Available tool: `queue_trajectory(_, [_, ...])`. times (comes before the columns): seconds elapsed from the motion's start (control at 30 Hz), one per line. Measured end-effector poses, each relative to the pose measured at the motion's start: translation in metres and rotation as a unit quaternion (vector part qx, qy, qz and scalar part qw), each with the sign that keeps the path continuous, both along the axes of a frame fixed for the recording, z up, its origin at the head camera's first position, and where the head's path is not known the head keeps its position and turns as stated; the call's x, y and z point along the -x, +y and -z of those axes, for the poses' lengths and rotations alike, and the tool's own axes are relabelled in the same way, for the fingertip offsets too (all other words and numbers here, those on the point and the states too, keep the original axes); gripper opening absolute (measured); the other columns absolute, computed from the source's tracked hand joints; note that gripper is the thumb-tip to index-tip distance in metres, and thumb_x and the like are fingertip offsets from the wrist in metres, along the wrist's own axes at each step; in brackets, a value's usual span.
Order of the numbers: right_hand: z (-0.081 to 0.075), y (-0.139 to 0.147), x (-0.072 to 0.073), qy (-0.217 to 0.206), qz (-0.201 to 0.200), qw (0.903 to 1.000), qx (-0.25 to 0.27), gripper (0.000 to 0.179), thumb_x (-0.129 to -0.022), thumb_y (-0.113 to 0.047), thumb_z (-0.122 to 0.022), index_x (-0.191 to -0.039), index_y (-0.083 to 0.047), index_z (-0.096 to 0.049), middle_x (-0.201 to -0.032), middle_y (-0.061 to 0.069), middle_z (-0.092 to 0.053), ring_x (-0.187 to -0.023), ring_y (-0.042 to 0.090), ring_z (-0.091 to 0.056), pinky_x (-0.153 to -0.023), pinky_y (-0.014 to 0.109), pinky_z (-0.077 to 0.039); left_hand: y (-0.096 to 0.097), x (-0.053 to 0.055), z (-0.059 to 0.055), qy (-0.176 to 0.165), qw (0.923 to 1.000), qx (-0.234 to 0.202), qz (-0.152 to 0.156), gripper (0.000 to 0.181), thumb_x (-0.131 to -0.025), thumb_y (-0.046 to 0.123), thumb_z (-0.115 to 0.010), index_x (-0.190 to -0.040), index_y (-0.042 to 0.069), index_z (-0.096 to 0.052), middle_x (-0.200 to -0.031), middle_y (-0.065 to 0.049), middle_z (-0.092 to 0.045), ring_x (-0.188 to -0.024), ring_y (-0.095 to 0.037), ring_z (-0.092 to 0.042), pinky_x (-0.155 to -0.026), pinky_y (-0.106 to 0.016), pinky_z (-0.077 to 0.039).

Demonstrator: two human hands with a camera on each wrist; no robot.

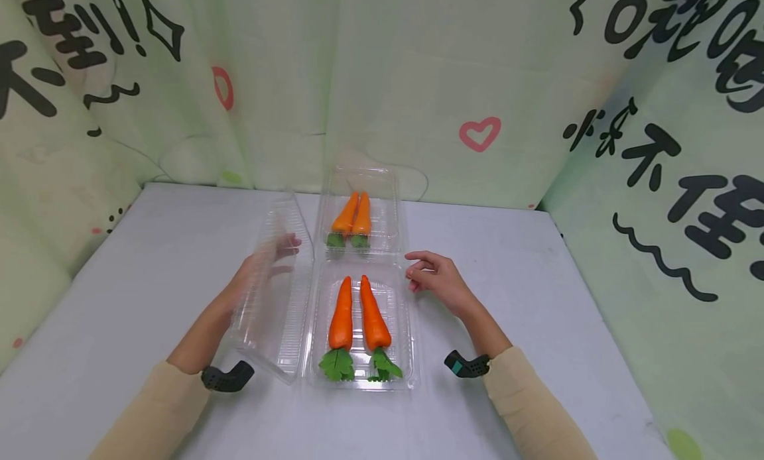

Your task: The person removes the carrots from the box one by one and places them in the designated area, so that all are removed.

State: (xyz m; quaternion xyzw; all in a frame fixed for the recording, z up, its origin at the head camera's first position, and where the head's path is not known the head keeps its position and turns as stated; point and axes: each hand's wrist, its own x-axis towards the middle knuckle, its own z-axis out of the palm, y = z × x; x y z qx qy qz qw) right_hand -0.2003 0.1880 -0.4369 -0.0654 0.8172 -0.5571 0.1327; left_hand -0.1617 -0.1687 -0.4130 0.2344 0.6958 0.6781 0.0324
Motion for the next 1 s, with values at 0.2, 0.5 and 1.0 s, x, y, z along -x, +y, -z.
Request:
queue_trajectory(0.2, [0.0,0.0,0.0,0.002,0.002,1.0,-0.003,0.037,-0.095,-0.016,-0.059,-0.13,-0.003,-0.055,-0.09,0.007,-0.064,-0.067,0.014,-0.063,-0.073,0.023,-0.058,-0.012,0.013,0.023,0.037,0.996,-0.067,0.047,0.05,-0.105,0.021,-0.028,-0.147,-0.006,-0.029,-0.144,0.003,-0.046,-0.127,-0.005,-0.049,-0.097,-0.023,-0.049])
queue_trajectory(0.5, [-0.001,0.0,-0.001,0.0,0.006,0.9999,-0.01,0.037,-0.095,-0.016,-0.059,-0.13,-0.005,-0.055,-0.092,0.01,-0.064,-0.068,0.016,-0.064,-0.073,0.023,-0.058,-0.017,0.006,0.005,-0.023,0.9993,-0.029,0.008,0.05,-0.106,0.02,-0.019,-0.149,-0.005,-0.023,-0.147,-0.002,-0.04,-0.124,0.0,-0.046,-0.099,-0.018,-0.046])
queue_trajectory(1.0, [-0.001,-0.001,-0.002,-0.003,0.006,0.9999,-0.013,0.038,-0.095,-0.016,-0.059,-0.131,-0.005,-0.054,-0.093,0.01,-0.064,-0.069,0.015,-0.064,-0.075,0.024,-0.058,-0.038,0.017,0.024,-0.047,0.9976,-0.048,0.016,0.049,-0.108,0.026,-0.018,-0.151,0.006,-0.026,-0.141,0.008,-0.046,-0.127,-0.002,-0.047,-0.101,-0.021,-0.046])
